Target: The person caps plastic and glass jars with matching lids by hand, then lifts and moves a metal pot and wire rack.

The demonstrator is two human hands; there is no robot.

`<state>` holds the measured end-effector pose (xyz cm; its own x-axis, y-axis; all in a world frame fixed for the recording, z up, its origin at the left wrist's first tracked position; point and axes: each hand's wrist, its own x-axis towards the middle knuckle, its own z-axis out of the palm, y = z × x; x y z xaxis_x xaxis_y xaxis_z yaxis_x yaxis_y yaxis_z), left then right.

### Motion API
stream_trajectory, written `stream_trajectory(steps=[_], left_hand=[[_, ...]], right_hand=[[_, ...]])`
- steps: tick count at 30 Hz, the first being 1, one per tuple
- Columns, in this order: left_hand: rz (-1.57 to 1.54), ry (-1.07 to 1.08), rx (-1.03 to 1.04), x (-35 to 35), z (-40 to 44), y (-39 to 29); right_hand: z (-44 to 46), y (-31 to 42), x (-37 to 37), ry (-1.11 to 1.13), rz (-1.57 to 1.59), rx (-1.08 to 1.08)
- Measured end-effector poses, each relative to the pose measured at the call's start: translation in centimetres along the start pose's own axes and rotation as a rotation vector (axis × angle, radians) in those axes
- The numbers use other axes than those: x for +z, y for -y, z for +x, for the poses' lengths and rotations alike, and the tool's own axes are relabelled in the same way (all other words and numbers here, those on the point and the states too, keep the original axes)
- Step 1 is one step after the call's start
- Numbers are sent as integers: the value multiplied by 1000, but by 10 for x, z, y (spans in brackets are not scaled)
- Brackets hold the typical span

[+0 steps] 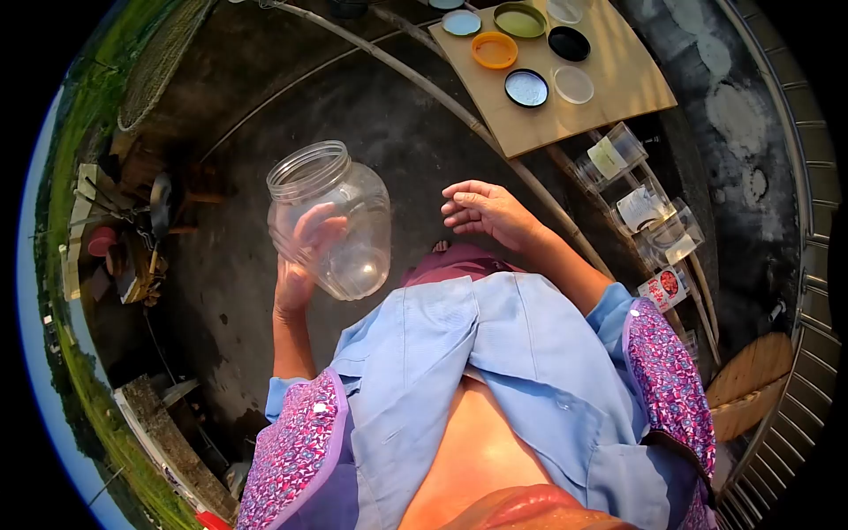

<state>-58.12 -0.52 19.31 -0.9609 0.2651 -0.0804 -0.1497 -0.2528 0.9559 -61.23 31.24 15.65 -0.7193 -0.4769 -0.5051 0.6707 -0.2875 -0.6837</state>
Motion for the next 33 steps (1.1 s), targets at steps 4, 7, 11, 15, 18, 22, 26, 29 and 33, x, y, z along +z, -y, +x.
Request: stream_trajectory(steps=[4, 7, 11, 15, 18, 22, 26, 29, 33], left_hand=[[-181, -68, -26, -47, 1, -6], [-325, -42, -67, -78, 11, -2], [-376, -12, -90, -89, 43, 7], [-407, 143, -174, -94, 94, 10], [-407, 221, -161, -107, 135, 5], [-345, 186, -162, -130, 171, -21], [-278, 52, -230, -170, 173, -50], [-330, -24, -269, -199, 174, -55], [-343, -12, -396, -210, 196, -62]], right_hand=[[14, 5, -26, -172, 137, -112], [14, 9, -39, -292, 181, -181], [9, 19, -51, -431, 186, -263], [13, 22, -55, -531, 190, -241], [35, 25, -53, -507, 171, -254], [90, 41, -40, -451, 234, -196], [151, 79, 3, -368, 156, -127], [193, 95, 20, -239, 84, -106], [224, 110, 39, -199, -40, -185]])
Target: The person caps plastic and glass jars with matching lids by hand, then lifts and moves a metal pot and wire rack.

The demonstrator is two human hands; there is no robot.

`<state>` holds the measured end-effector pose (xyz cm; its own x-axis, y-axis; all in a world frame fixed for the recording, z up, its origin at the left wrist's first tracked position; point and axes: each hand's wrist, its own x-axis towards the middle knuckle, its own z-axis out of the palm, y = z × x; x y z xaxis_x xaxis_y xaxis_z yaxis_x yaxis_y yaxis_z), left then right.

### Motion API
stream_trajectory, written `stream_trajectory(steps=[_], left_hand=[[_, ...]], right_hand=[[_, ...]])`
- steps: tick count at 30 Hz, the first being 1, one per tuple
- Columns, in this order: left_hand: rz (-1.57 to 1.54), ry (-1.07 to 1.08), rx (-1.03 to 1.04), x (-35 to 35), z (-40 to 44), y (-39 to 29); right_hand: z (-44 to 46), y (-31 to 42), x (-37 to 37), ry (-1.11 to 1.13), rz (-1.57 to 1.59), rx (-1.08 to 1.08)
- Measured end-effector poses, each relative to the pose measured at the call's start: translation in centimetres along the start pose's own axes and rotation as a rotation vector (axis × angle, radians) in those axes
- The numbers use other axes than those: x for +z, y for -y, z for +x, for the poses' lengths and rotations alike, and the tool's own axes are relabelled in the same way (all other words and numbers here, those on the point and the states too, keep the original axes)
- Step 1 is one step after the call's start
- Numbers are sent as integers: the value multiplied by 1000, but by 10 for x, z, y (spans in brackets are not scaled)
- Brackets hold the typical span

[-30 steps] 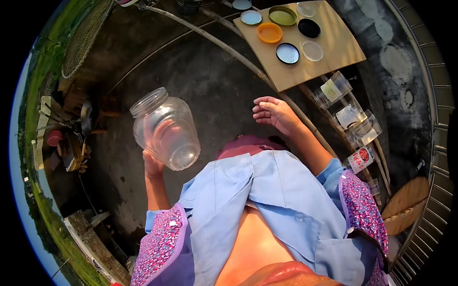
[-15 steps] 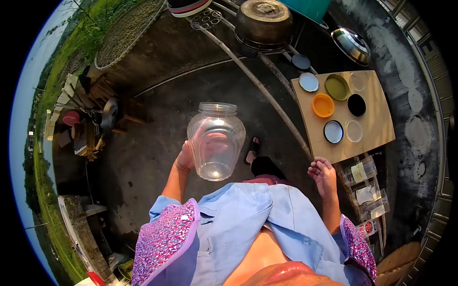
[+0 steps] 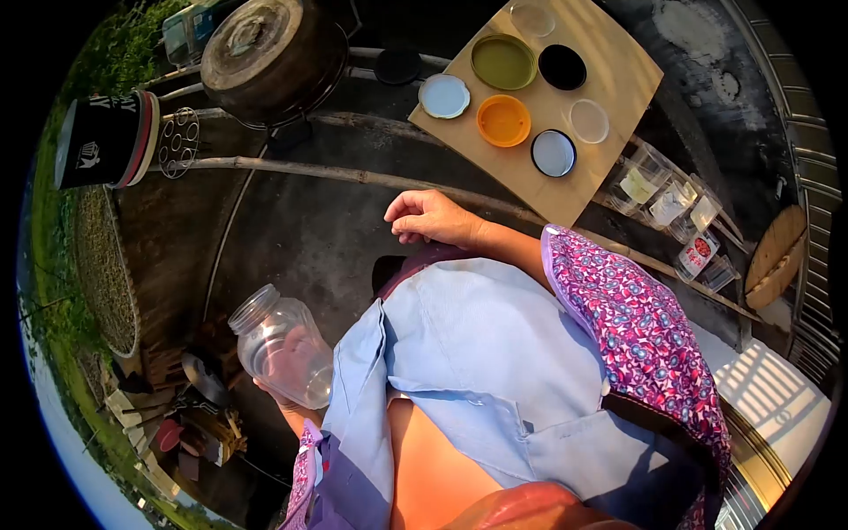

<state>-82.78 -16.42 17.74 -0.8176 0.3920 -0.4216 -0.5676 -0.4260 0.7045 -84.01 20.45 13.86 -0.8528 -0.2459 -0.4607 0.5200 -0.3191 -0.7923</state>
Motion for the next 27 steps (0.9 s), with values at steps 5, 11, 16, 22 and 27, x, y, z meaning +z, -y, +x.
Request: stream_trajectory(steps=[5, 11, 16, 22, 27], left_hand=[[63, 121, -173, 1, 40, -27], [155, 341, -315, -16, 110, -69], [189, 471, -353, -25, 153, -89], [200, 512, -324, -28, 162, -95], [192, 487, -315, -25, 162, -92]], right_hand=[[3, -12, 3, -199, 1, -14], [-29, -49, 19, -474, -146, -123], [-41, -83, 68, -380, -405, -15], [-29, -111, 65, -399, -325, -66], [-33, -105, 47, -406, -352, -140]])
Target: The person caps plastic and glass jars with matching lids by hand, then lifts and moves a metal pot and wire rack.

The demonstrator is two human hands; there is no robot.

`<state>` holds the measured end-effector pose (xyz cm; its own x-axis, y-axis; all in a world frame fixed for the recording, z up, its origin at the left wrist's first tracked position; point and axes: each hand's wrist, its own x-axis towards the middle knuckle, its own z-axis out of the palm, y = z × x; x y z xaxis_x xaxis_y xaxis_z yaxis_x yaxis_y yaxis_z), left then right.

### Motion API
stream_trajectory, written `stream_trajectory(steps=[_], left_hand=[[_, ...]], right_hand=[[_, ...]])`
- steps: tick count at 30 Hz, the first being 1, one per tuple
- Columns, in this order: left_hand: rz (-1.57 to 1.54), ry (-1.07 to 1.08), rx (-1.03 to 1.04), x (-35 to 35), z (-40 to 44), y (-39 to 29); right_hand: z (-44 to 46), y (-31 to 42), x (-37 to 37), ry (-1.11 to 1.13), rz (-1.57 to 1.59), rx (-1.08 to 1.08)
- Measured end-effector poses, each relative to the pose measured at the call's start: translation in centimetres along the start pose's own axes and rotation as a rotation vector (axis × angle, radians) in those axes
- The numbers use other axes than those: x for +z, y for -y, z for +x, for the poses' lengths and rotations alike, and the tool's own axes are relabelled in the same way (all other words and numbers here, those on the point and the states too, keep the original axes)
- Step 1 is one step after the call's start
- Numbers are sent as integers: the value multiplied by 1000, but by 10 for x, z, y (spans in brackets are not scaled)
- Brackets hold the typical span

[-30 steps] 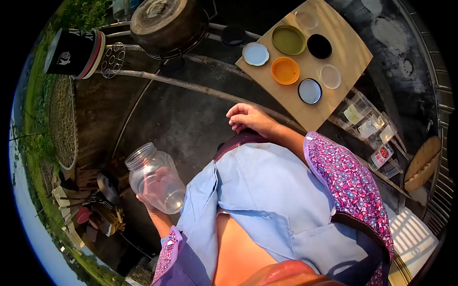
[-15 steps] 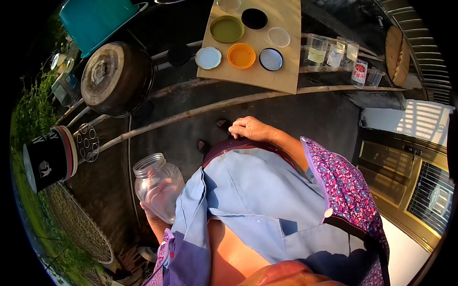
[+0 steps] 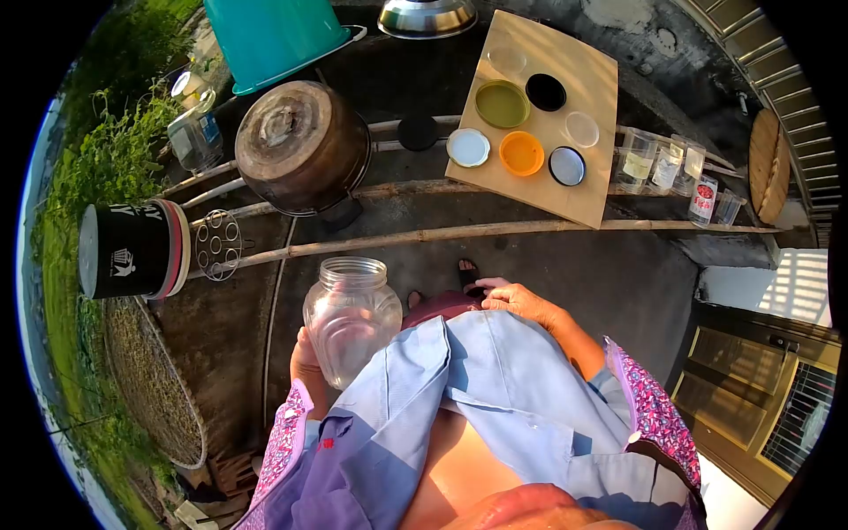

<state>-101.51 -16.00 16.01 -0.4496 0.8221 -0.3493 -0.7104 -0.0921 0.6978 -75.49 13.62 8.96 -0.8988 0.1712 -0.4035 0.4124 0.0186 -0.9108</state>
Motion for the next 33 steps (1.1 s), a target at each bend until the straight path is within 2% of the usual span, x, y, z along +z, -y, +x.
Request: stream_trajectory(steps=[3, 5, 7, 10, 13, 15, 19, 21, 27, 33], left_hand=[[0, -12, -12, 8, 8, 1], [1, -12, -14, 11, 17, 0], [-5, -17, -6, 17, 23, 0], [-120, -33, 26, 26, 22, 2], [-154, -4, 56, 15, 25, 4], [-128, -104, 51, 19, 24, 1], [-154, -77, 88, 20, 24, 4], [-105, -96, 102, 33, 24, 3], [-23, -68, 176, 13, 14, 15], [-66, -142, 261, 14, -16, 29]], right_hand=[[2, 19, -8, -44, -19, 15], [13, 14, -11, -2, -204, 16], [21, 17, -16, -12, -114, 23], [24, 24, -24, -179, 6, -34], [25, 14, -36, -296, 133, -2], [24, 16, -45, -320, 290, 69], [21, 21, -57, -419, 442, 142], [22, 20, -62, -416, 468, 179], [29, 19, -77, -331, 470, 138], [48, 27, -85, -211, 408, 160]])
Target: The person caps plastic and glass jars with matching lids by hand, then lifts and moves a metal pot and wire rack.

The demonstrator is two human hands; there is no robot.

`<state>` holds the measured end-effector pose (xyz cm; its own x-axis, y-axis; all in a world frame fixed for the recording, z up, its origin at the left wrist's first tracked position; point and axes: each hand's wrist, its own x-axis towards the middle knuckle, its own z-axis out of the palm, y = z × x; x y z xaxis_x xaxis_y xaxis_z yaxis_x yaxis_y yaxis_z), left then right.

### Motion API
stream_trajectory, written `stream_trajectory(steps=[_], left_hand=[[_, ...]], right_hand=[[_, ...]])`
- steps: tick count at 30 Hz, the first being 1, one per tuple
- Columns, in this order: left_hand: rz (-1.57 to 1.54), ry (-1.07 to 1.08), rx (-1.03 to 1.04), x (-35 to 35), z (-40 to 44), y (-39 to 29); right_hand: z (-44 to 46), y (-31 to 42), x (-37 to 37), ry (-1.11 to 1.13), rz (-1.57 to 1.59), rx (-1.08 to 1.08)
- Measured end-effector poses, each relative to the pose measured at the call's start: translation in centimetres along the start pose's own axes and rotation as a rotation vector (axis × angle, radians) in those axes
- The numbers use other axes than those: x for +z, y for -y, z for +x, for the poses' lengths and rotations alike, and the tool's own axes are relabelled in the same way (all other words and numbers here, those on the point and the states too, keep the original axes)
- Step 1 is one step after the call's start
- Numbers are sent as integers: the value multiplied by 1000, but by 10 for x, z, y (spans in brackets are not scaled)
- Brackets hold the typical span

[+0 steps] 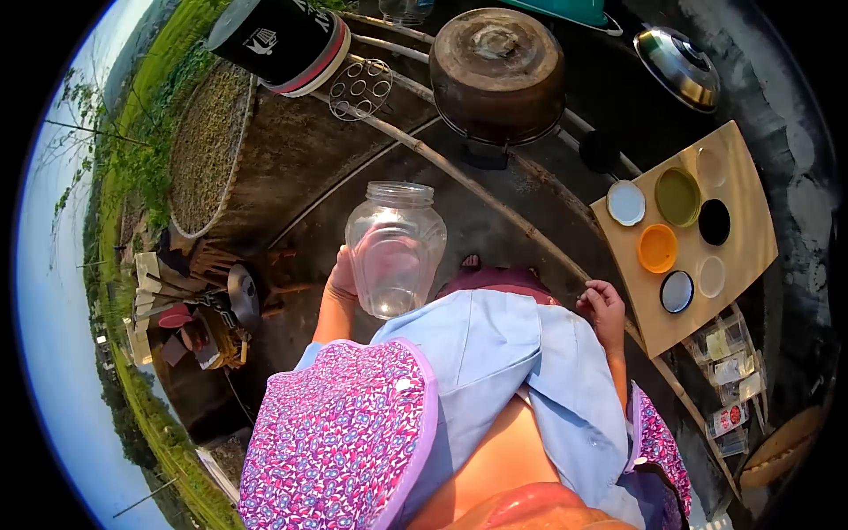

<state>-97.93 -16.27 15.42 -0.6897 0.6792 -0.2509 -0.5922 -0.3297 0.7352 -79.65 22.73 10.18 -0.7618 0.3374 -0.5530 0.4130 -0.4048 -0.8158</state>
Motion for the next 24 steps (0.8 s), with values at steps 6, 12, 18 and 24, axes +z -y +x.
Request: stream_trajectory(steps=[6, 12, 18, 24], left_hand=[[-83, -62, 11, -13, -52, -2], [-165, -153, 101, -67, -71, -12], [-201, -90, 67, -195, -83, -33], [-195, -55, -29, -195, -73, -133]], right_hand=[[32, 15, 30, 152, -59, 28], [57, 34, 84, 196, -147, 28], [73, 32, 170, 156, -149, 45], [85, 55, 267, 265, -229, 1]])
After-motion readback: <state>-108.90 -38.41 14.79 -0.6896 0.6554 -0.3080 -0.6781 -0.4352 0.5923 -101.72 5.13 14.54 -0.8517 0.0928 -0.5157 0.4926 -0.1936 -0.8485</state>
